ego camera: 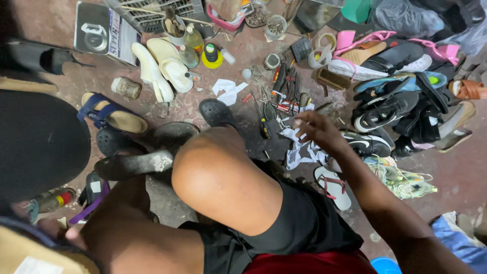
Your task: The person holds a blue sandal and presses the strap edges to the cork footbed, then uses a small brush to clean the sole. They apply glue from a squeeze bottle along the strap-to-footbed seam and press the strap down to bond it.
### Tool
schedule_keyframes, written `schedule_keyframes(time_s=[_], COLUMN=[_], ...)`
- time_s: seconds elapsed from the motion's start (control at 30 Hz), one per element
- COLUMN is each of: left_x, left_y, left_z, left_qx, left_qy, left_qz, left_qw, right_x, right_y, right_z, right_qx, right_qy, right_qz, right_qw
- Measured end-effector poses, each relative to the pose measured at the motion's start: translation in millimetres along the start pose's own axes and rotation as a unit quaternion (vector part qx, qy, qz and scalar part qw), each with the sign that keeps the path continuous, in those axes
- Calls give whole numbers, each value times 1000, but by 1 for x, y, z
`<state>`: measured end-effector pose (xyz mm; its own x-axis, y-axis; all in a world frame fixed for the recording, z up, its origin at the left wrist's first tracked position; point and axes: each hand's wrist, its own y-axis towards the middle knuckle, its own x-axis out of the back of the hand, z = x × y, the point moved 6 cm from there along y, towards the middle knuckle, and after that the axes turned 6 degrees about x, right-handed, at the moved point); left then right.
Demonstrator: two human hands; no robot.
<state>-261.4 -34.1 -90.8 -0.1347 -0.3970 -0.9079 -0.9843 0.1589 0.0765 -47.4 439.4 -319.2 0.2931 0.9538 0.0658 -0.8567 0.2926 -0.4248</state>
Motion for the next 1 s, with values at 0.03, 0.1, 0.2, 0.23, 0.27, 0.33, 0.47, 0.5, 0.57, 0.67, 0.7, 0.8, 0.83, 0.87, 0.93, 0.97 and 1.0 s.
schedule_keyframes(time_s=[0.03, 0.1, 0.2, 0.23, 0.27, 0.33, 0.47, 0.5, 0.57, 0.67, 0.7, 0.8, 0.83, 0.87, 0.93, 0.97, 1.0], left_x=[4, 13, 28, 32, 33, 32, 14, 7, 7, 14, 16, 7, 3, -1, -8, -10, -11], left_y=[2, 0, 1, 1, 0, -2, -8, -16, -23, -34, -37, -40, -40, -40, -41, -44, -48], left_z=[9, 23, 35, 37, 36, 28, 5, -4, 5, 23, 31, 50, 54, 58, 64, 66, 67], left_qx=[-2, -2, 3, 2, 0, -1, -6, -3, 3, 30, 49, 109, 108, 109, 116, 119, 120], left_qy=[-2, 2, 2, 0, 3, 6, -4, -6, -21, -63, -77, 1, -31, -64, -72, -48, -24], left_qz=[-3, -11, -15, -16, -18, -28, -17, -19, -20, -57, -79, -53, -60, -65, -71, -76, -82], left_qw=[1000, 1000, 1000, 1000, 1000, 1000, 1000, 1000, 1000, 996, 993, 993, 992, 990, 988, 989, 989], right_x=[2, -5, -25, -31, -37, -53, -83, -91, -103, -107, -107, -109, -113, -118, -135, -147, -161], right_y=[12, 33, 60, 68, 75, 84, 94, 95, 91, 72, 60, 13, -5, -24, -58, -73, -85], right_z=[-28, -76, -123, -131, -137, -143, -129, -114, -77, -1, 25, 105, 128, 151, 190, 208, 224], right_qx=[-38, -95, -119, -113, -109, -138, -111, -79, -21, 88, 108, 190, 209, 228, 261, 273, 285], right_qy=[-47, -117, -191, -221, -252, -290, -294, -248, -170, -186, -148, -56, -34, -12, 19, 26, 33], right_qz=[-14, -7, 26, 32, 43, 89, 157, 163, 149, 77, 59, 6, 8, 8, 26, 49, 73], right_qw=[998, 989, 974, 968, 961, 943, 936, 952, 974, 975, 981, 980, 977, 974, 965, 960, 955])
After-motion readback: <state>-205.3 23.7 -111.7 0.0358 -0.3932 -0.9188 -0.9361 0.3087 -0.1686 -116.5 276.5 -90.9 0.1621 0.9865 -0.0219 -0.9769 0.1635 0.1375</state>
